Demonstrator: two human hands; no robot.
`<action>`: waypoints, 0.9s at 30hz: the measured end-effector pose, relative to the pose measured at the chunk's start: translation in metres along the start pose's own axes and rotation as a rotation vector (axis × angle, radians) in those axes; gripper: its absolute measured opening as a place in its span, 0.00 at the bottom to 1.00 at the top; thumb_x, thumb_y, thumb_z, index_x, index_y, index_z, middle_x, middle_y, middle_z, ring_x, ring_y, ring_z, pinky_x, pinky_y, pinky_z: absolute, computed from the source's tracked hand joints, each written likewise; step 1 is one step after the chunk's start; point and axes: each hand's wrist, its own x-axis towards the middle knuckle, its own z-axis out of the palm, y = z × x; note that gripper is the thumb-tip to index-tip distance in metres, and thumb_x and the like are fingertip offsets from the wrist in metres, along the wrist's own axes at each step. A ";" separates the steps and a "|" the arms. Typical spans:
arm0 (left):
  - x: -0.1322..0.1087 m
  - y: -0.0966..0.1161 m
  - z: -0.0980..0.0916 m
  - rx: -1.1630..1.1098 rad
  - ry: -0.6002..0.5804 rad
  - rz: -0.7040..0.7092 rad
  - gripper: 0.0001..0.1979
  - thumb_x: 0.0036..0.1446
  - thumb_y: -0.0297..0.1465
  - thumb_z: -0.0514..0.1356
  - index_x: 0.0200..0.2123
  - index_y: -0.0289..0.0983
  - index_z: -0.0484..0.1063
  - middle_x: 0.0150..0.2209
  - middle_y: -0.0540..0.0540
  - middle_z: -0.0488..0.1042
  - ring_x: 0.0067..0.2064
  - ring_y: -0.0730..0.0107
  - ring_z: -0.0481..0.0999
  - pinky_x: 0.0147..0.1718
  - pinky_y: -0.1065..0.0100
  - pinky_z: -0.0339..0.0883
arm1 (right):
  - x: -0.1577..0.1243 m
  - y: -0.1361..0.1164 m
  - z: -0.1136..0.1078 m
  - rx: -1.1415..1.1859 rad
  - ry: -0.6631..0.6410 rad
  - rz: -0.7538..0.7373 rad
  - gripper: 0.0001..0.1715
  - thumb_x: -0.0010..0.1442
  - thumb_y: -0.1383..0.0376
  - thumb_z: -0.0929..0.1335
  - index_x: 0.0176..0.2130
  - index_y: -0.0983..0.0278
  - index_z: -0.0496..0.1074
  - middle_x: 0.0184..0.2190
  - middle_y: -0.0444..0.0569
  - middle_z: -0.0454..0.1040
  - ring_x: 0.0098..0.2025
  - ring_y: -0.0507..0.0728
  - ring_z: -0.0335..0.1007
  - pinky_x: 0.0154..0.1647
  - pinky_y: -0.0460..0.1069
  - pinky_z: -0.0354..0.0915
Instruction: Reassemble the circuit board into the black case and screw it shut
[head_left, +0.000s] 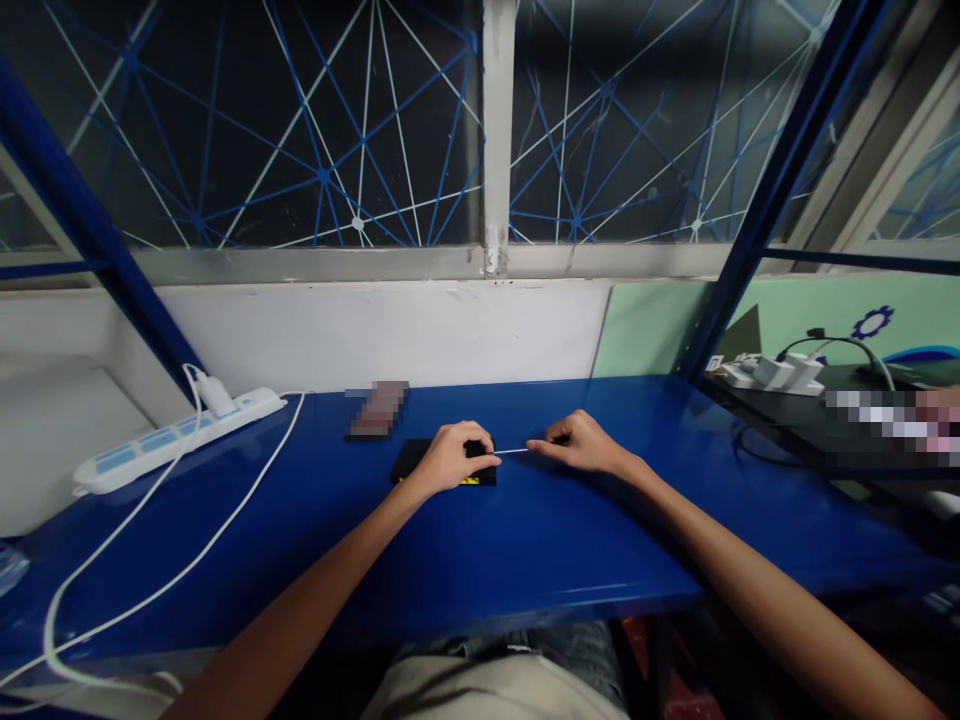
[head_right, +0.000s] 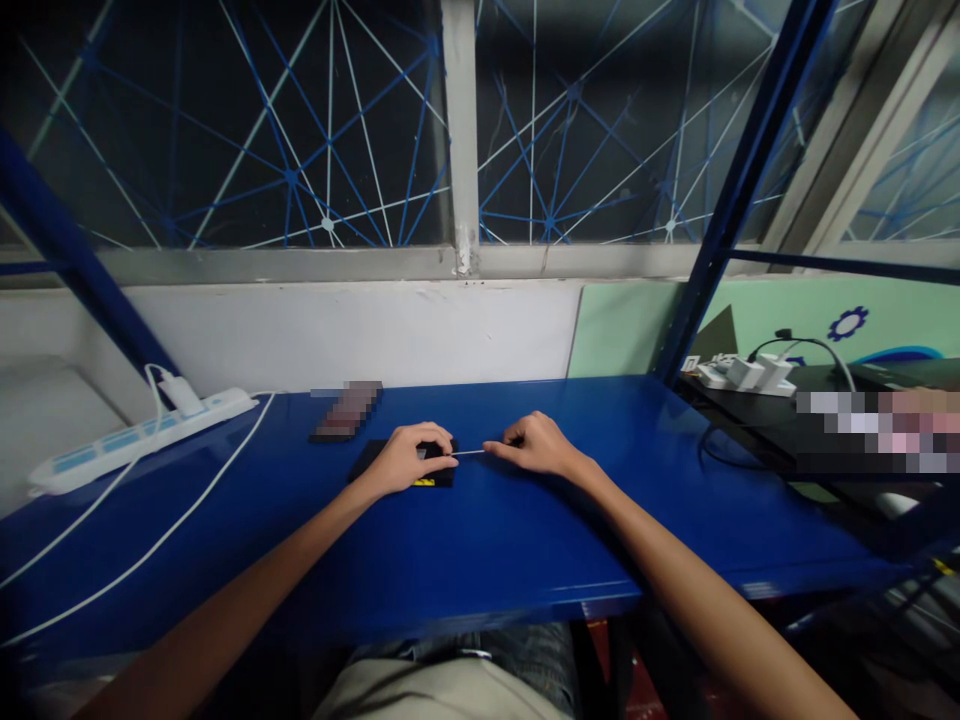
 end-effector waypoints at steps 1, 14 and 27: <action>0.000 0.002 -0.001 0.002 -0.010 0.001 0.08 0.52 0.36 0.67 0.28 0.38 0.76 0.35 0.47 0.77 0.40 0.63 0.76 0.44 0.64 0.67 | 0.000 0.000 0.000 0.008 0.000 0.000 0.35 0.61 0.46 0.61 0.14 0.65 0.58 0.16 0.40 0.48 0.22 0.49 0.39 0.23 0.47 0.40; -0.002 0.007 -0.013 0.166 -0.355 -0.124 0.43 0.46 0.48 0.69 0.64 0.53 0.57 0.61 0.42 0.62 0.57 0.44 0.65 0.52 0.49 0.62 | -0.001 0.008 -0.011 0.118 -0.014 0.048 0.33 0.60 0.47 0.62 0.15 0.64 0.52 0.16 0.40 0.46 0.20 0.47 0.40 0.20 0.47 0.40; 0.000 0.006 -0.017 0.003 -0.140 -0.070 0.30 0.45 0.45 0.70 0.53 0.47 0.72 0.55 0.45 0.70 0.55 0.52 0.70 0.52 0.55 0.65 | 0.000 0.011 -0.010 0.174 -0.058 0.067 0.31 0.60 0.49 0.63 0.15 0.63 0.53 0.15 0.39 0.47 0.19 0.47 0.40 0.20 0.47 0.40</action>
